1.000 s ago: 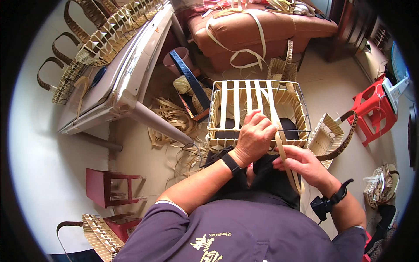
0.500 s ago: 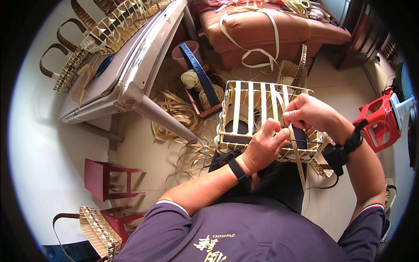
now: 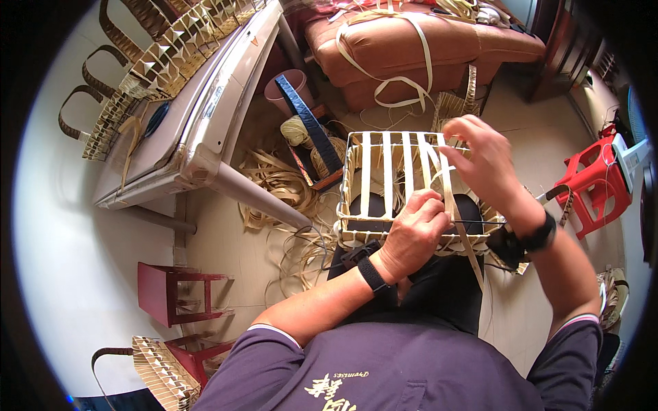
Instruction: The person weaves a basket by hand, threading thin strips of material through a wooden frame and over existing cross-strips.
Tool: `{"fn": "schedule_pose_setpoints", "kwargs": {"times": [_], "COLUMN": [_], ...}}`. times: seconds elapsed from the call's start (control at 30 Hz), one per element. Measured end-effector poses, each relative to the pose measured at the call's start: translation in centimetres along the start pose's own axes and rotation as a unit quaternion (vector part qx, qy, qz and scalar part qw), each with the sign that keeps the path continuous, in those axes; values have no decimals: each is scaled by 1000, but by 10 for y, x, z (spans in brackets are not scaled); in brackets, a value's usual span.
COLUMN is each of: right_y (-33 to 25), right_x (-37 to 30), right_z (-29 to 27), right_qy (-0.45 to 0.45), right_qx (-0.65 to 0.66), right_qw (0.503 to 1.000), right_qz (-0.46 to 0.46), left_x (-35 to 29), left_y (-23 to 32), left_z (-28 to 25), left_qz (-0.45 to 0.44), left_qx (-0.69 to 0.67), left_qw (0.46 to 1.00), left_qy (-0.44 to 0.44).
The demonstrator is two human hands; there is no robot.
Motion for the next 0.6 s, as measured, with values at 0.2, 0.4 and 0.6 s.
{"fn": "schedule_pose_setpoints", "kwargs": {"times": [0.2,0.4,0.6], "right_y": [-52,-52,-30], "right_x": [-144,-150,-154], "right_z": [-30,9,46], "right_qy": [-174,-78,-61], "right_qx": [415,638,685], "right_qw": [835,609,543], "right_qz": [317,466,482], "left_x": [-1,13,16], "left_y": [-2,5,0], "left_z": [10,-6,-1], "left_qz": [-27,-140,-135], "left_qx": [-15,-95,-97], "left_qw": [999,982,981], "left_qy": [-31,-88,-98]}}
Point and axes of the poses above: each hand's wrist, its own x-axis towards the middle knuckle, its own z-axis out of the palm, y = z × x, the point moved 2 cm from there along x, towards the middle knuckle, and after that the axes turned 4 degrees about -z, right-handed, at the moved point
